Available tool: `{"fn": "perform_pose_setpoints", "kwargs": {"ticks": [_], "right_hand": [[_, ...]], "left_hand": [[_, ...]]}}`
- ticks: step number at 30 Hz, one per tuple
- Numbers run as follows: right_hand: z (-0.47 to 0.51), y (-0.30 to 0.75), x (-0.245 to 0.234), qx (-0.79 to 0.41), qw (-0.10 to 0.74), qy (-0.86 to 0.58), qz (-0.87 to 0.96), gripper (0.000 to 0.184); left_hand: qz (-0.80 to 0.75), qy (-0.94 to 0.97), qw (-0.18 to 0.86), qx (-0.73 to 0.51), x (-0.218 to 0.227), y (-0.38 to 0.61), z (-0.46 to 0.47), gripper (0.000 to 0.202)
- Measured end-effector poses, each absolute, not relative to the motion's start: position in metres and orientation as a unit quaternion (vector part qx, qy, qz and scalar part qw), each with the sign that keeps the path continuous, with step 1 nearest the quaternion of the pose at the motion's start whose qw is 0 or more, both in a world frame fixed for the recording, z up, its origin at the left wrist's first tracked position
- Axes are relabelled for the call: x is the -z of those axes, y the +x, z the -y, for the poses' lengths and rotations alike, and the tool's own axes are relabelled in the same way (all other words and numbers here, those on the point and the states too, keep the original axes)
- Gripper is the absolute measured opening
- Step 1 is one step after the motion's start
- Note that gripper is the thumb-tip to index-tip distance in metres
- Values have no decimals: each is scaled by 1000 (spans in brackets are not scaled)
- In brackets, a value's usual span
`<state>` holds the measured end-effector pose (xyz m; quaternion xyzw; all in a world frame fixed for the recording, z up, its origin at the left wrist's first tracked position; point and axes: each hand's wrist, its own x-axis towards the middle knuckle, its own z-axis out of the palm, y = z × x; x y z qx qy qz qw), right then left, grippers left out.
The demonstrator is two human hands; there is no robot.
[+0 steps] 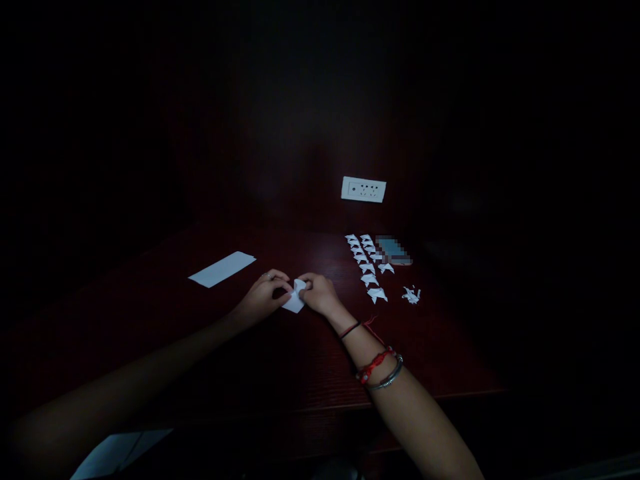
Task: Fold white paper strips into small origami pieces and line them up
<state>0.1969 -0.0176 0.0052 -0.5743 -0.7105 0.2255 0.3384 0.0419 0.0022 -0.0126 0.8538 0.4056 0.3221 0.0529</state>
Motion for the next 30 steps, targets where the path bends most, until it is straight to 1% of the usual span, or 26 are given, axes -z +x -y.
{"fn": "perform_pose_setpoints", "kwargs": {"ticks": [7,13,17,21,26,30], "right_hand": [[18,193,-6,-229,344,-585,698,39],[23,193,-12,-200,318,-585,719,32],[25,193,-14,-188,309,-583,728,27],[26,192,-14,-196,308,-587,723,28],[25,192,-14,-202,315,-587,718,29],[24,193,-13,-211,320,-590,711,30]], "left_hand": [[-435,845,39,-309,15,39,-3,12],[-483,824,25,-295,12,40,3,22],[-504,817,0,-279,10,41,4,19],[-513,816,-9,-267,7,42,6,15],[-474,830,4,-293,5,46,10,7],[-465,832,33,-300,3,43,10,7]]}}
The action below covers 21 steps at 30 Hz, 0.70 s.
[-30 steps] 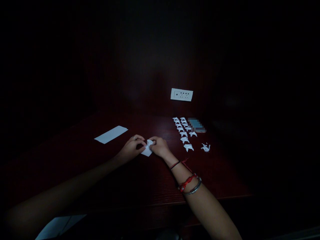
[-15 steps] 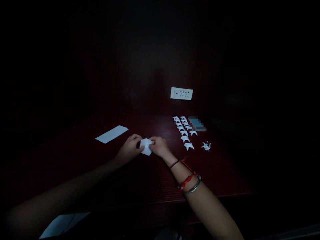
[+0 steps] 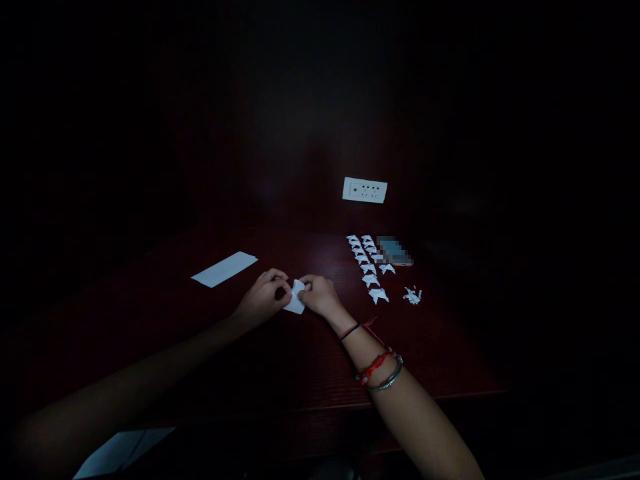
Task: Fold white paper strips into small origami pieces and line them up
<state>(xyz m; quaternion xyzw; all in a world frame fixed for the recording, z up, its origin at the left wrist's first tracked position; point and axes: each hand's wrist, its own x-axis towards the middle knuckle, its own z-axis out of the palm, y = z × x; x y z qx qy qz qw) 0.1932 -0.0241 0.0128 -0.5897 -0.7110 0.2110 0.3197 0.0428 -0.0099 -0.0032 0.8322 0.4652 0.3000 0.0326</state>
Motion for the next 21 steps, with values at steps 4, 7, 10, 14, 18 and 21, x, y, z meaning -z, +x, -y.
{"fn": "perform_pose_setpoints", "kwargs": {"ticks": [4,7,10,14,18,21], "right_hand": [[22,194,-11,-218,318,-587,712,29],[22,194,-10,-212,321,-583,716,28],[21,193,-10,-217,323,-580,715,27],[19,193,-9,-221,322,-579,715,24],[17,194,-6,-212,329,-586,710,21],[16,194,-4,-211,338,-579,711,24]], "left_hand": [[-452,838,44,-304,2,39,11,12],[-449,845,45,-288,3,38,15,11],[-456,849,30,-265,4,39,17,9],[-486,834,20,-259,5,38,16,7],[-480,837,39,-260,6,38,16,6],[-476,837,70,-262,5,37,16,9]]}}
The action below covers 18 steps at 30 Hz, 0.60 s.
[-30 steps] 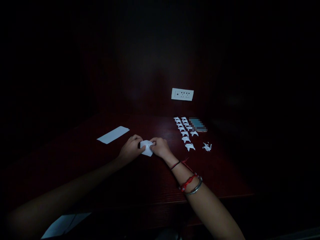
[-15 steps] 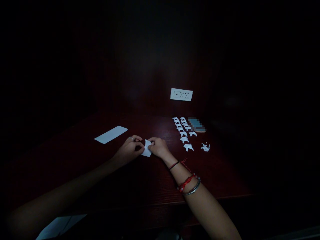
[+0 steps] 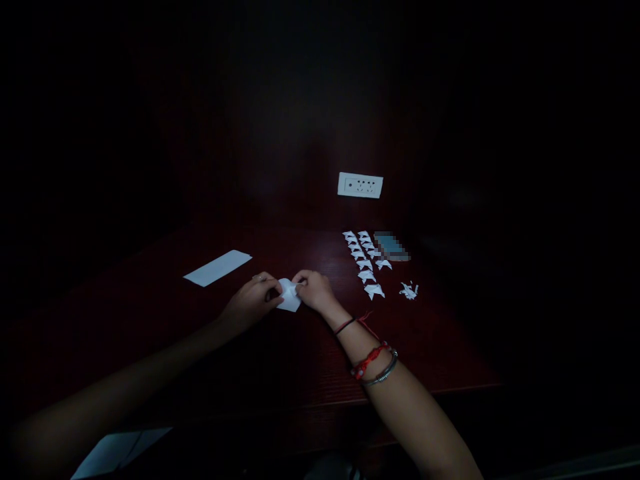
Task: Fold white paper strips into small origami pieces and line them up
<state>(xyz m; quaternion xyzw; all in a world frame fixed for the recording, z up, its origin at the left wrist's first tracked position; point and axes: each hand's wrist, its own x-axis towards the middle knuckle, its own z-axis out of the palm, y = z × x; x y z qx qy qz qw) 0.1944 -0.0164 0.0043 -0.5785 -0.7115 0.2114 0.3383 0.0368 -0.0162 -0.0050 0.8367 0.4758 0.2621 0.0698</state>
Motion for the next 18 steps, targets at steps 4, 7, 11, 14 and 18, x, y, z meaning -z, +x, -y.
{"fn": "perform_pose_setpoints", "kwargs": {"ticks": [4,7,11,14,18], "right_hand": [[16,196,-3,-234,343,-566,712,28],[15,198,-2,-246,352,-553,714,27],[12,198,1,-272,357,-546,707,23],[13,197,2,-309,360,-547,690,19],[18,197,-1,-375,346,-507,695,16]], "left_hand": [[-457,813,205,-299,-1,36,17,40],[-447,792,289,-298,-5,36,18,37],[-432,780,348,-290,-6,38,17,21],[-449,743,409,-281,-6,38,15,24],[-472,707,452,-268,-6,34,12,25]]}}
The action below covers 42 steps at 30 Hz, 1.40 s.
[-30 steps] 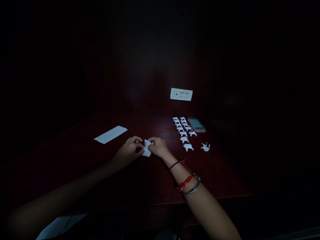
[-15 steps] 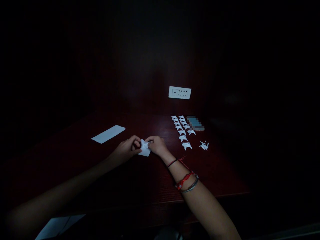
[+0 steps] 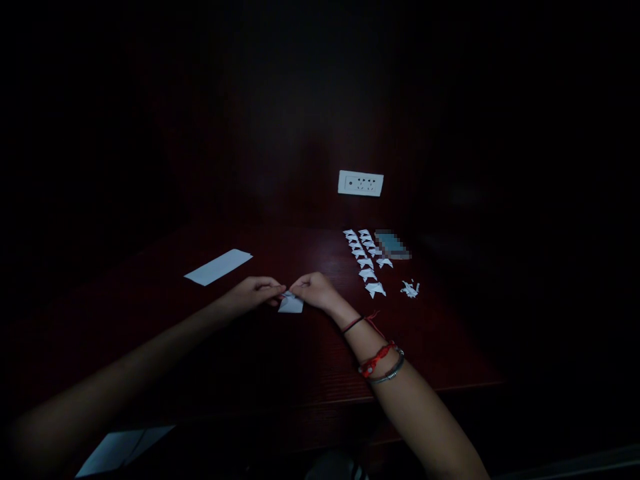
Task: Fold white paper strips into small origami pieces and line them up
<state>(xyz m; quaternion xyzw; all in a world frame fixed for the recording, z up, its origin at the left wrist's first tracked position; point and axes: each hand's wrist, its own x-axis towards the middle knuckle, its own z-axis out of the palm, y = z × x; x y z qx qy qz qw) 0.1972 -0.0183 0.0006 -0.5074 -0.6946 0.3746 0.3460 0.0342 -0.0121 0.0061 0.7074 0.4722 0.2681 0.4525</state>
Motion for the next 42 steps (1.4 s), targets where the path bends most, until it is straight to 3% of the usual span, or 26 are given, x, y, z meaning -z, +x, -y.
{"fn": "perform_pose_setpoints", "kwargs": {"ticks": [5,11,16,23,42], "right_hand": [[21,198,0,-370,358,-507,692,12],[25,191,-8,-383,439,-458,672,21],[35,189,-19,-259,466,-426,731,20],[45,190,-29,-128,448,-450,762,14],[40,190,-24,-124,537,-423,719,11]], "left_hand": [[-475,739,403,-259,-1,29,14,16],[-492,728,354,-320,0,30,12,39],[-465,760,282,-357,-18,32,20,18],[-427,799,153,-394,-30,36,34,7],[-403,816,14,-415,-25,37,27,6]]}}
